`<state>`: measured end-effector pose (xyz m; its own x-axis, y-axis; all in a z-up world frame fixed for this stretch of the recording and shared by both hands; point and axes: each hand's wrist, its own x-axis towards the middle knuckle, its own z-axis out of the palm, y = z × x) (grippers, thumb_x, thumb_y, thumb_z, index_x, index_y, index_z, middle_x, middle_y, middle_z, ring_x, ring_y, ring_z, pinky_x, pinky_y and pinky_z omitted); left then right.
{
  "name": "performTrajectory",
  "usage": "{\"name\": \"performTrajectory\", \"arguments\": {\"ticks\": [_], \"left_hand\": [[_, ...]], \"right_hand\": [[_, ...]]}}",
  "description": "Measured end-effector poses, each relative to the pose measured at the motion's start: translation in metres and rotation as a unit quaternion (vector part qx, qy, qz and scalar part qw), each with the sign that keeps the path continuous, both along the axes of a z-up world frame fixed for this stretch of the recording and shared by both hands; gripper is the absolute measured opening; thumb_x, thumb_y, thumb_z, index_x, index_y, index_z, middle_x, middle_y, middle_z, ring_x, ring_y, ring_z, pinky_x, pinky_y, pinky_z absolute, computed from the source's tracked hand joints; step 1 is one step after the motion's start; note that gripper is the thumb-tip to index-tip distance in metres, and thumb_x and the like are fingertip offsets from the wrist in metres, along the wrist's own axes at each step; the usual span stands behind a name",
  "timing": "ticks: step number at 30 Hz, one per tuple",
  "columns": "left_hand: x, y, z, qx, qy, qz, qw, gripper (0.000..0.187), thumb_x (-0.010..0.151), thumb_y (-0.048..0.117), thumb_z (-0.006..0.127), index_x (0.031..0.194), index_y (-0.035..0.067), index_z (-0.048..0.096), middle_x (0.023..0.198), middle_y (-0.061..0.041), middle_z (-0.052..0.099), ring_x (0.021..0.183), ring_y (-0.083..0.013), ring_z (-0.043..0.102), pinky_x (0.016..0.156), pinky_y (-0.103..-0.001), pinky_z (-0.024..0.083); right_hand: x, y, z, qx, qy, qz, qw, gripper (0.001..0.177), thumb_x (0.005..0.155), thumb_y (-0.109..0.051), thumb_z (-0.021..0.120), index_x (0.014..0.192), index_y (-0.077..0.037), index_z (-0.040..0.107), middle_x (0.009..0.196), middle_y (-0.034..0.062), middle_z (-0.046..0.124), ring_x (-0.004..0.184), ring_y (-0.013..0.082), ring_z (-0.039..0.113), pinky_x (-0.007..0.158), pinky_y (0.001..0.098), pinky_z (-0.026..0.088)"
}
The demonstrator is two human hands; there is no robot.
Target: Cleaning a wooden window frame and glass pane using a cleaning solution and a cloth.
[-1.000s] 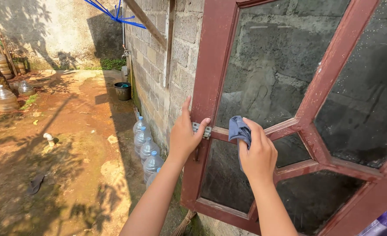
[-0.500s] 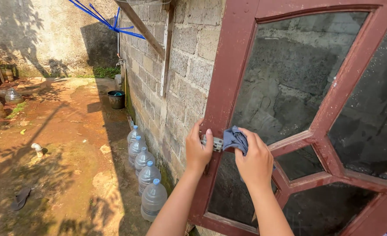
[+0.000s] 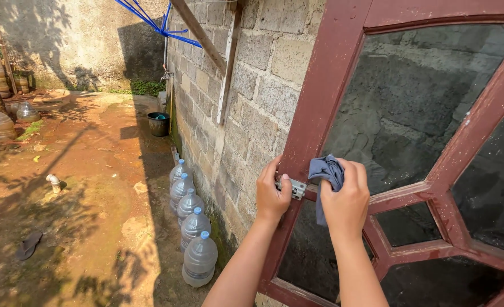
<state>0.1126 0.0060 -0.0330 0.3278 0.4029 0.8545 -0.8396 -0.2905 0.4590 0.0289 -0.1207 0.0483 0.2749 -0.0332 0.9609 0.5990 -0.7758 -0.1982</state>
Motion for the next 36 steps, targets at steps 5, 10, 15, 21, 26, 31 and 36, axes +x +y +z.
{"name": "performTrajectory", "arguments": {"ticks": [5, 10, 15, 21, 26, 31, 36], "left_hand": [[0.023, -0.003, -0.004, -0.002, -0.013, -0.018, 1.000, 0.051, 0.093, 0.021, 0.054, 0.134, -0.007, 0.059, 0.127, -0.030, 0.067, 0.119, -0.0434, 0.067, 0.103, -0.046, 0.052], [0.036, -0.007, -0.006, -0.013, -0.005, -0.026, 1.000, 0.050, 0.094, 0.022, 0.054, 0.135, -0.007, 0.059, 0.128, -0.030, 0.067, 0.120, -0.0433, 0.067, 0.104, -0.045, 0.052], [0.034, -0.005, -0.005, -0.017, 0.001, -0.026, 1.000, 0.050, 0.094, 0.022, 0.052, 0.133, -0.007, 0.060, 0.127, -0.029, 0.068, 0.118, -0.0426, 0.068, 0.104, -0.045, 0.052], [0.031, -0.004, -0.004, -0.016, -0.002, -0.024, 1.000, 0.049, 0.094, 0.022, 0.052, 0.133, -0.005, 0.061, 0.125, -0.028, 0.069, 0.118, -0.0420, 0.068, 0.104, -0.044, 0.052], [0.031, -0.005, -0.005, -0.014, -0.005, -0.033, 0.999, 0.049, 0.095, 0.022, 0.050, 0.134, -0.006, 0.061, 0.126, -0.028, 0.069, 0.120, -0.0416, 0.068, 0.106, -0.044, 0.052], [0.041, -0.008, -0.008, -0.005, 0.005, -0.022, 1.000, 0.051, 0.097, 0.026, 0.048, 0.135, -0.006, 0.060, 0.129, -0.028, 0.068, 0.123, -0.0422, 0.067, 0.108, -0.045, 0.050], [0.039, -0.008, -0.010, -0.013, 0.018, -0.019, 1.000, 0.052, 0.098, 0.027, 0.047, 0.136, -0.006, 0.060, 0.129, -0.028, 0.067, 0.122, -0.0432, 0.066, 0.105, -0.045, 0.051]], "right_hand": [[0.014, -0.003, -0.012, -0.046, 0.060, -0.041, 0.996, 0.039, 0.083, -0.008, 0.074, 0.120, -0.004, 0.063, 0.117, 0.0147, 0.063, 0.100, 0.0431, 0.067, 0.080, 0.0494, 0.054], [0.015, 0.002, -0.012, -0.084, 0.139, -0.095, 0.982, 0.038, 0.083, -0.013, 0.075, 0.119, -0.007, 0.062, 0.116, 0.0100, 0.064, 0.094, 0.0410, 0.069, 0.076, 0.0508, 0.054], [0.014, 0.002, -0.005, -0.135, 0.152, -0.120, 0.972, 0.036, 0.082, -0.016, 0.075, 0.115, -0.006, 0.065, 0.114, 0.0109, 0.064, 0.091, 0.0408, 0.069, 0.075, 0.0503, 0.055], [-0.008, 0.003, 0.012, -0.188, 0.241, -0.166, 0.938, 0.030, 0.085, -0.021, 0.073, 0.112, -0.009, 0.069, 0.112, 0.0089, 0.065, 0.092, 0.0387, 0.070, 0.079, 0.0504, 0.056], [-0.014, -0.023, 0.010, -0.152, 0.234, -0.216, 0.936, 0.038, 0.082, -0.022, 0.075, 0.116, -0.007, 0.068, 0.116, 0.0109, 0.065, 0.094, 0.0419, 0.069, 0.079, 0.0515, 0.056], [-0.014, -0.023, 0.002, -0.118, 0.233, -0.237, 0.936, 0.039, 0.084, -0.022, 0.074, 0.118, -0.004, 0.066, 0.119, 0.0127, 0.064, 0.093, 0.0434, 0.069, 0.078, 0.0520, 0.055], [-0.002, -0.009, -0.004, -0.162, 0.202, -0.202, 0.944, 0.038, 0.083, -0.018, 0.074, 0.116, -0.003, 0.065, 0.113, 0.0147, 0.065, 0.092, 0.0411, 0.070, 0.077, 0.0506, 0.056]]}}
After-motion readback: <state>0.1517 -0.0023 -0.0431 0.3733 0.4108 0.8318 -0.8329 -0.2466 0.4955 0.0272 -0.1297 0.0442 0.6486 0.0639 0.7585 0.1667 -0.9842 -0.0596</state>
